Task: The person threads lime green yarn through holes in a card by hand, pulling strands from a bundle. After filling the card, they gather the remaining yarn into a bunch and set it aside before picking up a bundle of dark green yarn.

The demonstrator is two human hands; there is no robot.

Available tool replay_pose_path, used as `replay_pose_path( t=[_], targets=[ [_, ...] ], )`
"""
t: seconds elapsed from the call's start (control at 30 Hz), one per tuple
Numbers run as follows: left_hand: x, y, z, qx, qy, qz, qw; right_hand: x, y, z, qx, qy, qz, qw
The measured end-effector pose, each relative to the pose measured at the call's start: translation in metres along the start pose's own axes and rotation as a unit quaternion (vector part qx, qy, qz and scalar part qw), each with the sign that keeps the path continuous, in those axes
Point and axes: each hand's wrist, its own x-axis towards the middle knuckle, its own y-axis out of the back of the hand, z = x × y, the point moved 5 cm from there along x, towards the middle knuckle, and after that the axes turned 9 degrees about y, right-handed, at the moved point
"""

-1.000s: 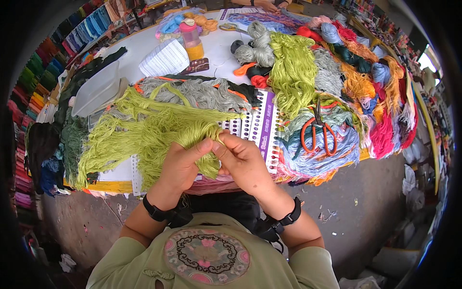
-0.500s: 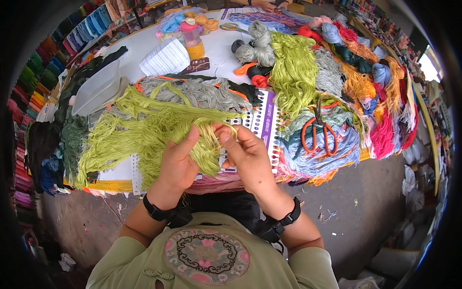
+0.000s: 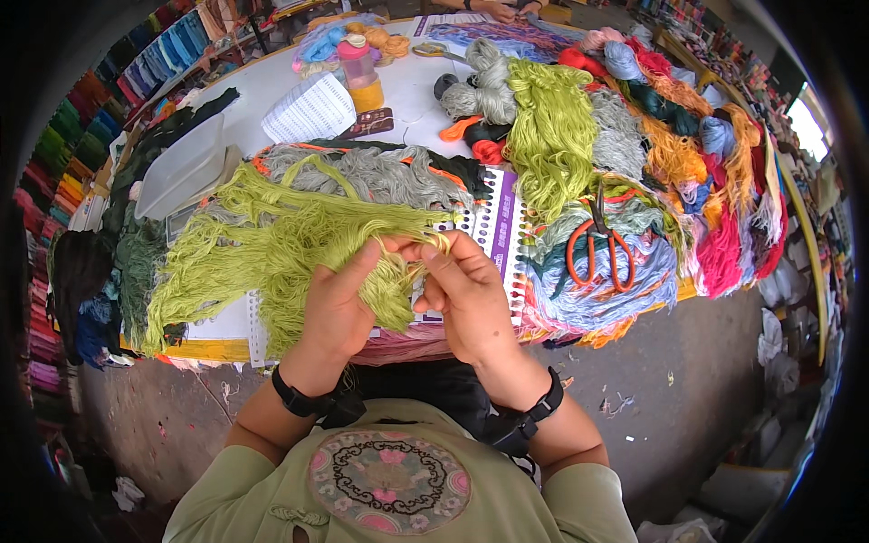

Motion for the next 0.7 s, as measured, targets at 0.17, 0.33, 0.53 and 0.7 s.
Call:
replay_pose_path(
  t=[0.17, 0.33, 0.53, 0.7],
  targets=[
    [-0.0015, 0.0004, -0.0057, -0.076, 0.043, -0.015, 0.996, -0.0003, -0.0027, -0.0007, -0.076, -0.030, -0.018, 0.997],
    [-0.0021, -0.0041, -0.0055, 0.034, -0.010, 0.003, 0.999, -0.0009, -0.0029, 0.0037, -0.122, -0.013, -0.020, 0.992],
    [0.0001, -0.0022, -0.0057, -0.019, -0.012, -0.013, 1.000, -0.0003, -0.0037, 0.0041, -0.098, -0.018, -0.008, 0.995],
    [-0.0008, -0.0045, -0.0089, 0.011, 0.005, -0.014, 1.000, 0.0011, -0.0012, 0.0075, -0.203, 0.030, -0.026, 0.978]
  ],
)
